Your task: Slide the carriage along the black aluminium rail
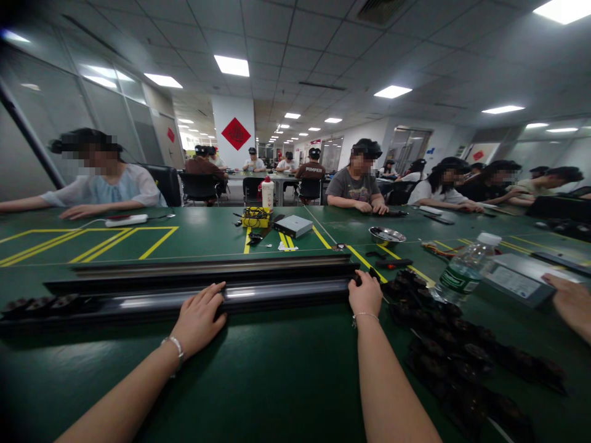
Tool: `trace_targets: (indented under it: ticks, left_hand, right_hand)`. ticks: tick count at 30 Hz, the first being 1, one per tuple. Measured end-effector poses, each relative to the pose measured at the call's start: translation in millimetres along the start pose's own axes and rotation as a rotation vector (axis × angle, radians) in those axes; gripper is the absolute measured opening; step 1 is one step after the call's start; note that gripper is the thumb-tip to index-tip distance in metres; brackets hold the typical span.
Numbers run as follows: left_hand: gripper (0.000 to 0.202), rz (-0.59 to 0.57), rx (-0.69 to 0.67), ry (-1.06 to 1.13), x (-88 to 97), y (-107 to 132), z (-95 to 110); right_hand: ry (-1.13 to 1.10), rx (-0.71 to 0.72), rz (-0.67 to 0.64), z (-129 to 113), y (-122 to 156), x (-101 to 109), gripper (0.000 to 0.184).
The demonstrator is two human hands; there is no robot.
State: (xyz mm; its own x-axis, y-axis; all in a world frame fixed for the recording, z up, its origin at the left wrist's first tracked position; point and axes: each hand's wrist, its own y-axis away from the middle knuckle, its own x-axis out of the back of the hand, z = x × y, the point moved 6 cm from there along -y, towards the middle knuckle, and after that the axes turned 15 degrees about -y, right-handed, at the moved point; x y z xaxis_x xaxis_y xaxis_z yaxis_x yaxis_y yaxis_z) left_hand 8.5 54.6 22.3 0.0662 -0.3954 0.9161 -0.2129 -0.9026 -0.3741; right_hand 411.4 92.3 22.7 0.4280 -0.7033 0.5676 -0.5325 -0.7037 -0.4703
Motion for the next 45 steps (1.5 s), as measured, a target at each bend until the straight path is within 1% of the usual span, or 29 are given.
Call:
trace_targets:
  ticks: [10,16,22,25,27,32,37,45]
  left_hand:
    - [0.022,0.011,-0.011,-0.020,1.4,0,0]
    - [0.023,0.013,-0.011,-0.023,1.5,1,0]
    - [0.022,0.009,-0.012,-0.014,2.5,1,1]
    - [0.023,0.011,-0.011,-0.005,2.2,0,1]
    - [0.024,0.004,-0.002,0.002,1.7,0,0]
    - [0.024,-0.008,0.010,0.010,0.6,-1,0]
    - [0.022,0.008,0.009,-0.013,0.5,0,-1]
    - [0.021,-0.011,0.023,-0.009,1.7,0,0]
  right_hand:
    - [0.005,0.022,-0.002,-6,0,3,0.039]
    - [0.015,-0.037,-0.037,2,-2,1,0.041]
    - [-0.001,0.003,-0.046,4,-5,-1,0.045]
    - [-0.008,-0.001,-0.085,6,-7,-1,0.047]
    - [-0.025,0.003,-0.094,6,-7,0,0.045]
    - [-0.069,0.018,-0.066,2,-7,3,0.041]
    - [-0.110,0.034,-0.112,2,-8,4,0.038]
    - [-0.147,-0.028,-0.112,8,-9,2,0.038]
